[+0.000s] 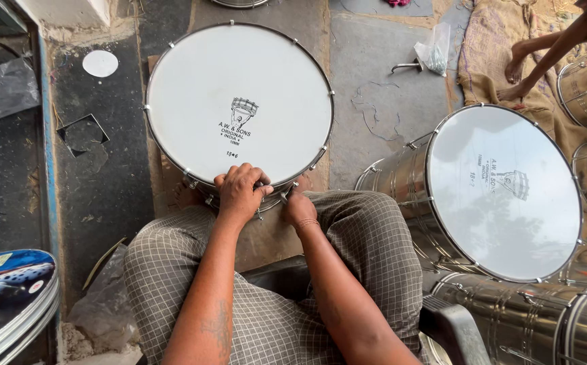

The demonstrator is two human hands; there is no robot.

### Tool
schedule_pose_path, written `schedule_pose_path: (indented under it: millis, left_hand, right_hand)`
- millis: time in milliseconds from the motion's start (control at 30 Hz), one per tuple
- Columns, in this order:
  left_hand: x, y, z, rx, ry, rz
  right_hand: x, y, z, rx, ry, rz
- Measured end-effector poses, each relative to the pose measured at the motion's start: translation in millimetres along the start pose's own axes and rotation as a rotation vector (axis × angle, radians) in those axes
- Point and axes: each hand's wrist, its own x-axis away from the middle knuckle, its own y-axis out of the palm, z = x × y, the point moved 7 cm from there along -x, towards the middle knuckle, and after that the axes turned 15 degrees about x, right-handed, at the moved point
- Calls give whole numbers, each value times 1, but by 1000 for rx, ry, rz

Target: The person sits on the floor and uses a wrench to tighten the tension rods on a snare drum. They systematically move around the drum head, adjusting each rod to secure the drum skin.

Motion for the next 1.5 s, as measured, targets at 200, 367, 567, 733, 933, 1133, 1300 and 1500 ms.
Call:
schedule_pose_path:
  millis: [200, 367, 567, 733, 933, 1133, 1300, 1500]
  left_hand:
    - [-2, 2, -4, 11, 14, 3]
    - [0, 4, -6, 20, 3, 6]
    - [-1, 6, -8, -9, -16, -3]
    - [-1, 6, -8, -8, -8, 2]
    - [-1, 5, -7, -15, -10, 1]
    - [1, 6, -10, -16, -2, -3]
    - [1, 2, -4, -3, -19, -28]
    - [14, -65, 125, 170, 210, 126]
  right_hand:
    - [76, 43, -44, -1141, 391, -812]
    - [70, 49, -93, -1419, 230, -570]
    - [54, 68, -98, -1511, 188, -504]
    - [57, 68, -98, -1561, 202, -553]
    - [58, 64, -99, -1575, 260, -544]
    - [48, 54, -75, -1286, 271, -531]
    - [2, 11, -32, -263, -36, -407]
    - [-37, 45, -7, 116, -203, -82]
